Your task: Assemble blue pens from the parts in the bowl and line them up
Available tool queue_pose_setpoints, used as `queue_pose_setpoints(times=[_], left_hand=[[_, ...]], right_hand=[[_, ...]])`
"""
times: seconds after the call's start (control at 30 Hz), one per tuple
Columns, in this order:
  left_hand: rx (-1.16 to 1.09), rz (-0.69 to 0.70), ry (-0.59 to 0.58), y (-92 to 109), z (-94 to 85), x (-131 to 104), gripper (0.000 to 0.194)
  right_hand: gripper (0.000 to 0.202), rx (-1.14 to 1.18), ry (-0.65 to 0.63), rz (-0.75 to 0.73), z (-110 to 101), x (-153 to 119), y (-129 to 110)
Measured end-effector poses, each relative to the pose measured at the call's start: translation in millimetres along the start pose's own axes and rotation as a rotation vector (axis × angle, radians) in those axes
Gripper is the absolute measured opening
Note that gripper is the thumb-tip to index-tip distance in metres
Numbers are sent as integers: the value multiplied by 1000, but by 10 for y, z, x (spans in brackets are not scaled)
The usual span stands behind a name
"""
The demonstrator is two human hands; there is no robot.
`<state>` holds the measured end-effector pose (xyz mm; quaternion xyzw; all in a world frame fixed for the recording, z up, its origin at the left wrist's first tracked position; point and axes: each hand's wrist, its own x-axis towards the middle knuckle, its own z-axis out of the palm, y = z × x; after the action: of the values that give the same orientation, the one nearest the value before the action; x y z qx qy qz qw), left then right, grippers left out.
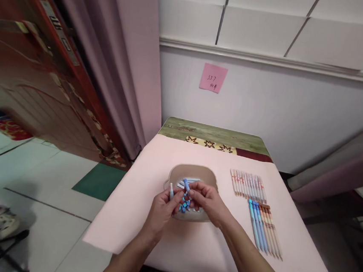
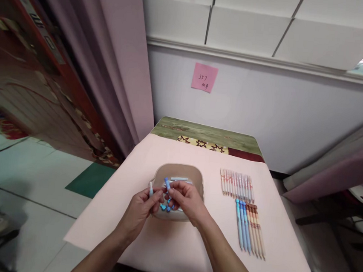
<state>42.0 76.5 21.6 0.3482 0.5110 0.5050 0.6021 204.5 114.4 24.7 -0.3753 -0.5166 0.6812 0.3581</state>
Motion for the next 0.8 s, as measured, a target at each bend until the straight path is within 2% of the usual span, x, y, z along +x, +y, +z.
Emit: queue_pose_setpoints(times=[0.13,0.27,0.4,0.5,0.6,0.63,0.7,0.8], left_hand=[[-27,14,9,-30,46,-1,30],[10,-3,11,-36,58,-67,26],[-7,-11,37,-4,61,-100,26],[-84,34,83,41,22,-89,25],[-153,63,142,92,-50,-75,25],[-160,62,165,103,-73,-73,25],[-169,55,197,106,-107,-73,28],[-179,43,195,73,-117,-85,30]], right_hand=[[32,121,-18,47,17,-128,-37],[36,168,-33,113,23,-171,27],[38,120,-26,149,61,-163,44],[37,-184,102,69,26,-212,1],[26,-742,281,-129,-46,-342,54],[21,-908,290,-175,-62,-391,110],[19,-1112,232,-222,-66,-476,265],[7,-1239,171,-294,-14,-543,501]])
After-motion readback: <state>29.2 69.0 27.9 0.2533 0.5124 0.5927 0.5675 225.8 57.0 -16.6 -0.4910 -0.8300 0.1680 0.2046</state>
